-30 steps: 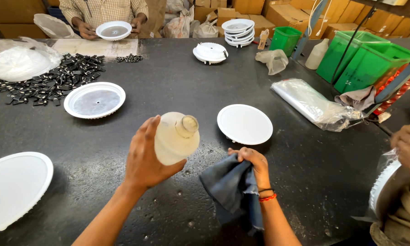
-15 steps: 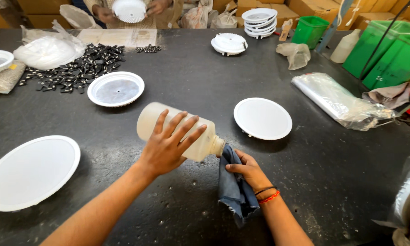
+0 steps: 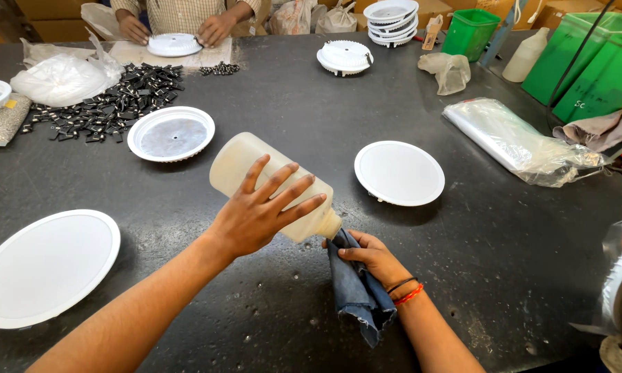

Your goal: The person places round LED panel lights into clear plastic bags, folds and presses the bags closed, and sets the bagged panels aside. They then pour liquid from a bottle onto a cloth and wipe the surfaces of the panel lights, including the back cavity of one panel.

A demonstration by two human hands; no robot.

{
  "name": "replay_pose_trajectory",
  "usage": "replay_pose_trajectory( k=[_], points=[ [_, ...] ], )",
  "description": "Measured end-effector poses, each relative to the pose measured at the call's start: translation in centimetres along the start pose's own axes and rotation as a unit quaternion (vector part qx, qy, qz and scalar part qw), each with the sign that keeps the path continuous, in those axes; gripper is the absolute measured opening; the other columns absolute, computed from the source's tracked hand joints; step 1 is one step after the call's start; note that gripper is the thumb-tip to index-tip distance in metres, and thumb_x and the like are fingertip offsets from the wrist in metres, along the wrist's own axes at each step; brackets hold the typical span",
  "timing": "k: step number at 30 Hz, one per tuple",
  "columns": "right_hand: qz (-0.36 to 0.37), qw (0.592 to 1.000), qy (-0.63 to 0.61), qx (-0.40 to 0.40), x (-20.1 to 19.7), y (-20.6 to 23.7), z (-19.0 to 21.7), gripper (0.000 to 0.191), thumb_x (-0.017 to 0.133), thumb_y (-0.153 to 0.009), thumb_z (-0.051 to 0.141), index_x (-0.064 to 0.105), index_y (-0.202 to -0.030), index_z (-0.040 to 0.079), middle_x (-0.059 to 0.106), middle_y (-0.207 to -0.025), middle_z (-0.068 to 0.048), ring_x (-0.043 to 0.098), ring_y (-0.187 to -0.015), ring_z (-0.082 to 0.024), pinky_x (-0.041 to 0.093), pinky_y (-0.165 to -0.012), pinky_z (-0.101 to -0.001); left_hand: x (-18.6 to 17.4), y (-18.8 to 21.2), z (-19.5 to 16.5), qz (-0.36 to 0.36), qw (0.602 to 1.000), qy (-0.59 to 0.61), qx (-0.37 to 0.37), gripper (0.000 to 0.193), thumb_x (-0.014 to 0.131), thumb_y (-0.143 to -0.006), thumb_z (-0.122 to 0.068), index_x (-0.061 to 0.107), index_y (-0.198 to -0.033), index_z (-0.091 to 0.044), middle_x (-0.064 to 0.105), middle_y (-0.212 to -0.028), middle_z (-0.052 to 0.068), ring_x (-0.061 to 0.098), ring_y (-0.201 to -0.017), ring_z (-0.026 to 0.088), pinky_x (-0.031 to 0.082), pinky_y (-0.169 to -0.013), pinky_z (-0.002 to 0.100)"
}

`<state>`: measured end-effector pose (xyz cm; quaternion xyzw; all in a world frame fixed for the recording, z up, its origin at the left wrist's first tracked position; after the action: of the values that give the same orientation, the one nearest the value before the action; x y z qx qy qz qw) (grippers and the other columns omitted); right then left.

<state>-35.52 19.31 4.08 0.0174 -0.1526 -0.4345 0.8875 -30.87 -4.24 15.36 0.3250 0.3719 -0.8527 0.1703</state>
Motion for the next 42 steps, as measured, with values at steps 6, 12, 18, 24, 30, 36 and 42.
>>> replay_pose_trajectory(
  k=[6,12,18,24,30,36,42],
  points=[
    [-0.011,1.0,-0.028,0.008,0.4,0.4,0.5,0.042,0.065,-0.087,0.005,0.068,-0.129,0.0,0.075,-0.109,-0.005,0.065,-0.081,-0.009,0.053,-0.075,-0.0236,-0.1,-1.0,0.1,0.015,1.0,-0.001,0.024,0.081,0.067,-0.086,-0.014,0.035,-0.155,-0.04,0.046,-0.153,-0.003,0.039,-0.145,0.025,0.016,-0.125,0.058],
    [-0.002,0.999,-0.037,-0.001,0.5,0.5,0.7,0.04,0.065,-0.087,0.004,0.067,-0.127,-0.003,0.075,-0.111,-0.006,0.066,-0.084,-0.009,0.054,-0.077,-0.0232,0.3,-1.0,0.5,0.016,1.0,0.018,0.008,0.088,0.077,-0.08,-0.019,0.035,-0.155,-0.038,0.046,-0.153,0.0,0.039,-0.145,0.026,0.017,-0.125,0.058],
    [-0.013,0.999,-0.049,-0.009,-0.9,0.2,0.4,0.038,0.064,-0.085,0.003,0.069,-0.123,-0.004,0.072,-0.1,-0.005,0.066,-0.078,-0.011,0.055,-0.072,-0.0249,4.2,-0.2,-0.3,-0.005,0.949,0.259,-0.181,0.116,0.094,-0.054,-0.033,0.032,-0.151,-0.021,0.045,-0.149,0.01,0.039,-0.142,0.033,0.022,-0.119,0.061],
    [-0.131,0.99,0.034,-0.039,-3.2,-1.3,-0.7,0.024,0.068,-0.091,0.014,0.071,-0.11,0.0,0.074,-0.091,-0.003,0.063,-0.071,-0.008,0.051,-0.065,-0.0229,9.7,-1.1,-2.2,-0.153,0.708,0.537,-0.432,0.128,0.097,-0.058,-0.037,0.021,-0.158,-0.014,0.049,-0.148,0.022,0.05,-0.138,0.034,0.045,-0.114,0.048],
    [-0.183,0.974,0.122,-0.046,-4.3,-1.7,-1.0,0.02,0.074,-0.089,0.02,0.075,-0.093,0.0,0.065,-0.073,0.003,0.051,-0.062,-0.006,0.041,-0.055,-0.0229,13.0,-3.1,-2.4,-0.197,0.703,0.537,-0.422,0.119,0.095,-0.065,-0.038,0.026,-0.157,-0.006,0.051,-0.148,0.023,0.052,-0.136,0.035,0.045,-0.111,0.046],
    [-0.059,0.963,0.262,0.009,-3.1,-2.2,-1.5,0.028,0.077,-0.087,0.029,0.071,-0.079,0.003,0.058,-0.065,0.003,0.049,-0.061,-0.007,0.041,-0.055,-0.0259,18.1,2.7,1.6,-0.1,0.652,0.562,-0.499,0.067,0.071,-0.089,-0.045,0.058,-0.144,-0.008,0.066,-0.137,0.014,0.067,-0.121,0.026,0.053,-0.101,0.038],
    [0.005,0.937,0.35,0.011,-1.6,-3.0,-2.0,0.03,0.08,-0.083,0.034,0.07,-0.08,0.006,0.061,-0.067,0.002,0.055,-0.067,-0.007,0.049,-0.065,-0.0255,22.5,11.8,10.4,-0.137,0.652,0.288,-0.688,0.063,0.079,-0.085,-0.029,0.056,-0.138,-0.004,0.063,-0.13,0.015,0.068,-0.104,0.027,0.053,-0.094,0.039]
  ],
)
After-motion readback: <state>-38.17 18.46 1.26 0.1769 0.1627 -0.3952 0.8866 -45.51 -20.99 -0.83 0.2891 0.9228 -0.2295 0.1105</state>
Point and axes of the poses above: each hand's wrist, its own y-axis away from the middle knuckle, its own x-axis out of the palm, z = x × y, the point moved 3 cm from there along -y, towards the middle knuckle
